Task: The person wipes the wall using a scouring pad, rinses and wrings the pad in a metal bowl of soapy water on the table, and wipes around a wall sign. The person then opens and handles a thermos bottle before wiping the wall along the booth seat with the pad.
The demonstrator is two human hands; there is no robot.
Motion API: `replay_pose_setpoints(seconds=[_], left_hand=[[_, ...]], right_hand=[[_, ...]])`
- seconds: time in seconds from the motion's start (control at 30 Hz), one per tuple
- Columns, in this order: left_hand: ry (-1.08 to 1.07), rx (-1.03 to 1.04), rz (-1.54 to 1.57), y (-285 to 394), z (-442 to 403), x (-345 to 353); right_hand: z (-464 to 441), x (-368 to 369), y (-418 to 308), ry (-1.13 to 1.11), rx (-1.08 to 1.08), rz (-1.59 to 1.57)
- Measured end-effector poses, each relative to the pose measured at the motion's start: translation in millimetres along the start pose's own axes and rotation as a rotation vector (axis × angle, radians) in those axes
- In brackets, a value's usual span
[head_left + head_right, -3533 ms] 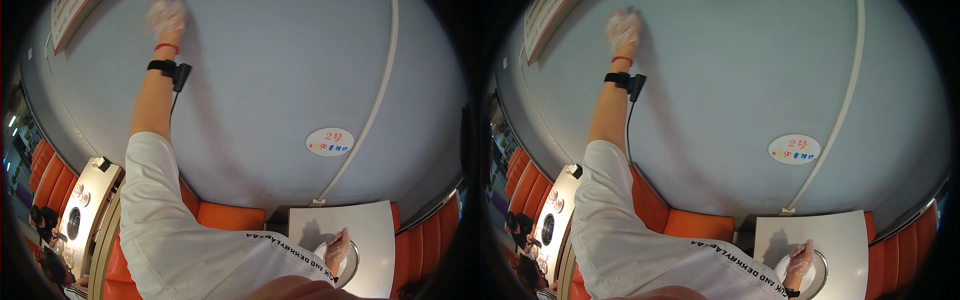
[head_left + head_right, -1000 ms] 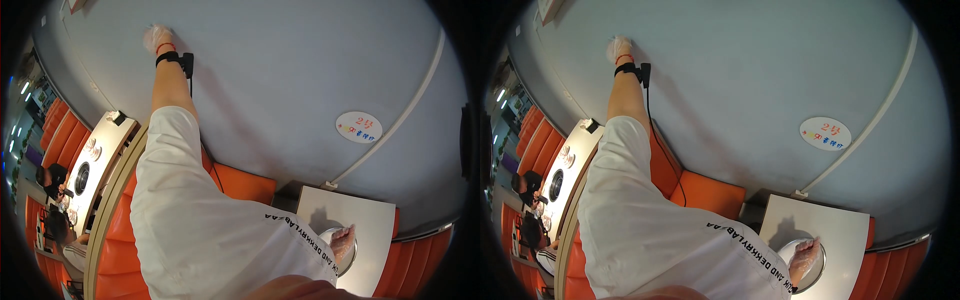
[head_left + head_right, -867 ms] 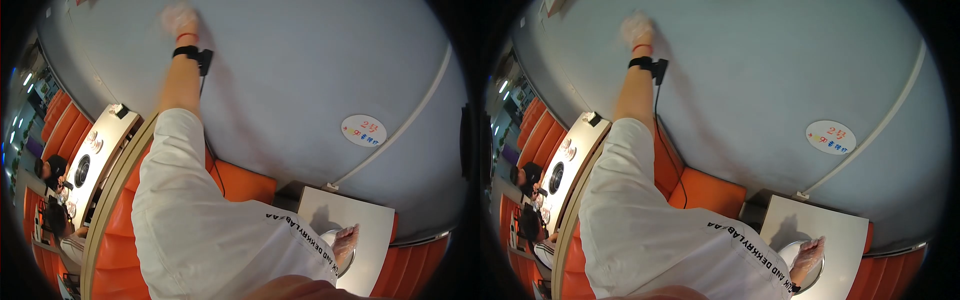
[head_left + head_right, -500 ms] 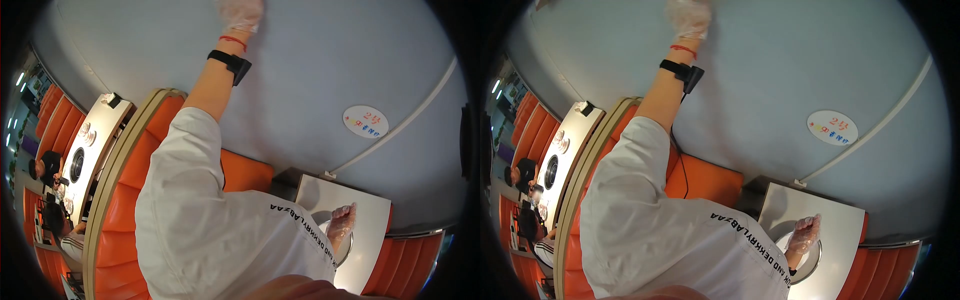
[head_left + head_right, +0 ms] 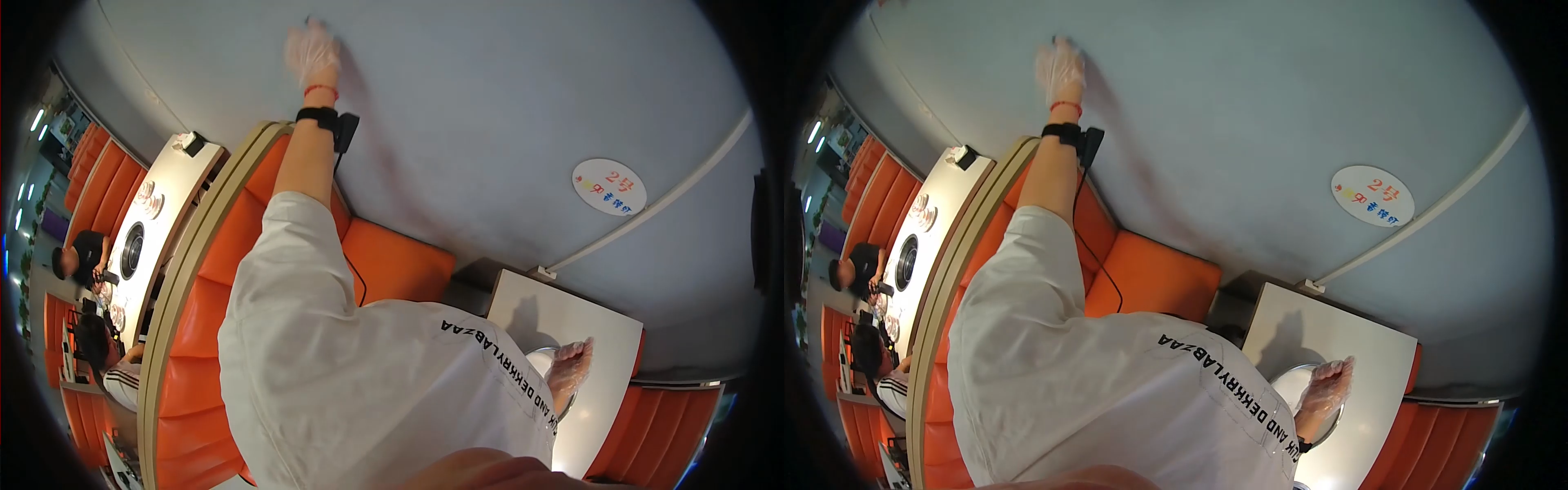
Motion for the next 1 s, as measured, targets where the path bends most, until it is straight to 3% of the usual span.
replay_pose_setpoints(seconds=[0.07, 0.17, 0.27, 0.33, 0.47, 0.5, 0.6, 0.67, 0.73, 0.8, 0.83, 0.9, 1.0], left_hand=[[0.025, 0.142, -0.014, 60.5, -3.7, -35.7], [0.34, 0.16, -0.037, 35.0, -20.2, -0.2], [0.142, 0.161, -0.442, -46.2, -37.8, 22.1], [-0.001, -0.078, -0.412, -115.5, -38.3, 34.1], [-0.146, -0.581, -0.277, -180.4, -2.6, 49.0], [-0.135, -0.552, -0.322, -199.8, -9.2, 64.7], [-0.096, 0.079, -0.458, -155.5, -34.9, 35.7], [0.429, 0.75, -0.465, -181.2, -102.7, 78.0], [0.142, 0.604, -0.552, -35.2, -99.6, -2.6], [0.3, 0.624, -0.416, 33.5, -92.8, -1.8], [0.258, 0.464, -0.275, 51.4, -86.7, -6.0], [0.177, 0.139, 0.001, 62.4, -71.2, -18.9], [0.313, 0.337, -0.542, -38.2, -68.7, 30.6]], right_hand=[[-0.3, 13.7, 0.1, -0.026, 0.006, 0.003], [-5.6, 23.1, 12.2, -0.039, 0.042, -0.005], [-10.1, 34.5, 31.5, 0.038, 0.103, -0.072], [-11.5, 34.2, 45.2, 0.039, 0.154, -0.066], [-17.9, 33.7, 38.2, -0.004, 0.127, -0.005], [-18.5, 37.1, 32.8, -0.008, 0.099, -0.016], [-15.5, 45.5, 19.1, -0.02, 0.039, -0.037], [-15.6, 48.1, 17.0, -0.039, 0.037, -0.045], [-19.2, 42.6, 25.5, -0.035, 0.072, -0.042], [-25.3, 41.4, 36.6, -0.041, 0.101, -0.033], [-27.3, 42.9, 42.1, -0.047, 0.11, -0.028], [-15.4, 66.0, 43.2, -0.025, 0.112, -0.036], [-6.1, 86.4, 45.0, -0.013, 0.089, 0.001]])
Point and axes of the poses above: each hand's wrist, its own z-axis away from the middle knuckle, its own x-axis out of the palm, y = z × x, the point moved 1 cm from there along -z, towards the middle knuckle, and after that the axes turned 4 degrees about y, right-handed, at the moved point
